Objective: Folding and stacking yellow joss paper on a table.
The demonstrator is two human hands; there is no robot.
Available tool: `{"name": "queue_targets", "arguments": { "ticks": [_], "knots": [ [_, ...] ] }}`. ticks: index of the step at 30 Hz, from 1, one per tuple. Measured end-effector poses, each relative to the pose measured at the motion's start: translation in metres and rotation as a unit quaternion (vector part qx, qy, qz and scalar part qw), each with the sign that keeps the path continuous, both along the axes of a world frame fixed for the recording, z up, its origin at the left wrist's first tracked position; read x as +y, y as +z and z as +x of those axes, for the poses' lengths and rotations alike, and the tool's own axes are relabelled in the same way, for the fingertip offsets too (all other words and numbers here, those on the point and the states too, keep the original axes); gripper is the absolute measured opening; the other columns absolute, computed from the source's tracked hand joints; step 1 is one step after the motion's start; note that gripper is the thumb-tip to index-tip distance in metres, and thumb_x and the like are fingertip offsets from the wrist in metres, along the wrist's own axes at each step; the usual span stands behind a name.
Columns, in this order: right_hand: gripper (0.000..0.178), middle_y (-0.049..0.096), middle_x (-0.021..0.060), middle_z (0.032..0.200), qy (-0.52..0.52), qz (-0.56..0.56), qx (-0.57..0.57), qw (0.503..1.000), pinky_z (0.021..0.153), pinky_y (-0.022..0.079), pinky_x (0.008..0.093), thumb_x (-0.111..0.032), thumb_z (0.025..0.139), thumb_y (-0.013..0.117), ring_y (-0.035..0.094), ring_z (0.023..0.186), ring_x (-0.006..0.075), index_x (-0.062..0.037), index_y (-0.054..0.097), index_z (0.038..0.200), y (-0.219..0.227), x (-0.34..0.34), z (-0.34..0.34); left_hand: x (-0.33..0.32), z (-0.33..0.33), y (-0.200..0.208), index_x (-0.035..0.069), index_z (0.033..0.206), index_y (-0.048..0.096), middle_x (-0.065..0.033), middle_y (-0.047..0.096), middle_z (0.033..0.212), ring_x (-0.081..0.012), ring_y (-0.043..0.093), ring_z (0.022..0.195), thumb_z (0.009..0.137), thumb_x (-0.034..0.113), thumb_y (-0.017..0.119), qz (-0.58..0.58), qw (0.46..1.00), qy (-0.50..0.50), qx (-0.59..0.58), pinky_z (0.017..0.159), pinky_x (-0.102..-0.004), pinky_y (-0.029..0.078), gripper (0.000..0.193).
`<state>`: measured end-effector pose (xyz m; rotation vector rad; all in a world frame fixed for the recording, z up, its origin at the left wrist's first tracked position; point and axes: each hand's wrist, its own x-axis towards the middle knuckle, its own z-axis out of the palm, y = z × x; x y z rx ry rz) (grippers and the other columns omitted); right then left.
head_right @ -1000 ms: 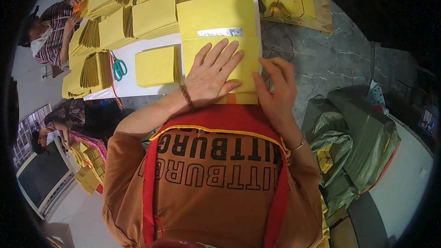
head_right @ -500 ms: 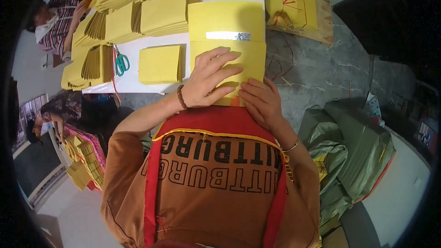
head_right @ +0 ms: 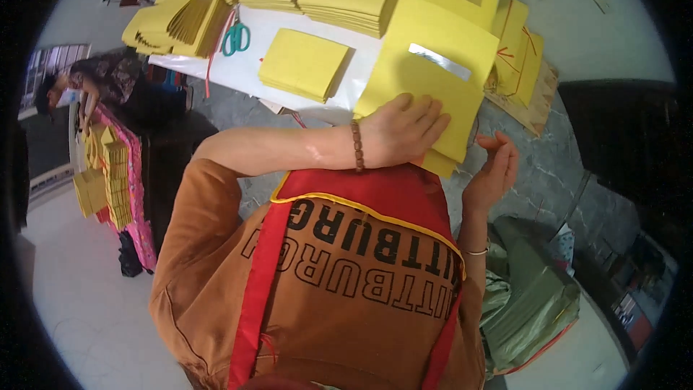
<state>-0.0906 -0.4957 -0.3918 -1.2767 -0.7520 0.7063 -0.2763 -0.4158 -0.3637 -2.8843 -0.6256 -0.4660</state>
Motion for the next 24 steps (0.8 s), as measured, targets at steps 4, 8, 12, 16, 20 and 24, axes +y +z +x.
{"name": "queue_targets", "arguments": {
  "ticks": [4, 8, 12, 16, 20, 24],
  "knots": [
    [0.025, 0.060, 0.0093, 0.088, 0.002, -0.042, 0.006, 0.999, 0.086, 0.046, 0.0340, -0.018, 0.099, 0.040, 0.059, 0.086, 0.0191, 0.0019, 0.054, 0.105, -0.010, -0.002, 0.000, 0.009, -0.023, 0.024, 0.003, 0.111, 0.057, -0.0122, 0.059, 0.110, -0.0244, 0.055, 0.103, 0.075, 0.020, 0.058, -0.035, 0.989, -0.017, -0.142, 0.086, -0.0357, 0.046, 0.039],
    [0.025, 0.061, 0.0092, 0.088, 0.005, -0.015, 0.015, 1.000, 0.084, 0.046, 0.0331, -0.017, 0.098, 0.040, 0.059, 0.085, 0.0185, 0.0014, 0.054, 0.105, -0.006, -0.004, -0.003, 0.039, -0.090, 0.047, 0.007, 0.113, 0.058, -0.0078, 0.060, 0.114, -0.0232, 0.057, 0.104, 0.077, 0.011, 0.055, 0.038, 0.987, -0.003, -0.158, 0.091, -0.0360, 0.045, 0.036],
    [0.024, 0.061, 0.0087, 0.087, 0.023, -0.005, 0.035, 0.999, 0.083, 0.047, 0.0330, -0.018, 0.098, 0.041, 0.059, 0.085, 0.0179, 0.0004, 0.055, 0.105, -0.010, -0.004, 0.004, 0.063, -0.156, -0.009, 0.009, 0.122, 0.054, -0.0084, 0.057, 0.123, -0.0224, 0.054, 0.113, 0.077, 0.006, 0.051, -0.023, 0.993, 0.100, -0.060, 0.095, -0.0383, 0.041, 0.046],
    [0.024, 0.061, 0.0075, 0.086, 0.049, -0.002, 0.054, 0.997, 0.082, 0.047, 0.0323, -0.018, 0.098, 0.042, 0.059, 0.083, 0.0170, -0.0002, 0.056, 0.105, -0.014, -0.001, 0.005, 0.072, -0.184, -0.069, 0.010, 0.124, 0.053, -0.0079, 0.056, 0.124, -0.0225, 0.052, 0.115, 0.077, 0.005, 0.049, -0.055, 0.988, 0.141, -0.003, 0.096, -0.0386, 0.040, 0.047],
    [0.024, 0.061, 0.0070, 0.085, 0.053, -0.012, 0.059, 0.997, 0.081, 0.047, 0.0321, -0.018, 0.098, 0.042, 0.059, 0.083, 0.0163, -0.0003, 0.056, 0.105, -0.008, 0.002, 0.002, 0.072, -0.188, -0.074, 0.011, 0.125, 0.052, -0.0068, 0.056, 0.124, -0.0227, 0.051, 0.116, 0.077, 0.006, 0.050, -0.052, 0.989, 0.139, -0.004, 0.097, -0.0378, 0.040, 0.048],
    [0.024, 0.061, 0.0070, 0.086, 0.040, -0.029, 0.065, 0.997, 0.081, 0.047, 0.0327, -0.019, 0.098, 0.043, 0.059, 0.082, 0.0160, -0.0003, 0.056, 0.105, -0.011, 0.003, 0.005, 0.078, -0.194, -0.069, 0.011, 0.127, 0.050, -0.0072, 0.053, 0.127, -0.0245, 0.049, 0.118, 0.076, 0.008, 0.054, -0.054, 0.989, 0.136, -0.013, 0.098, -0.0386, 0.039, 0.052]
  ]
}}
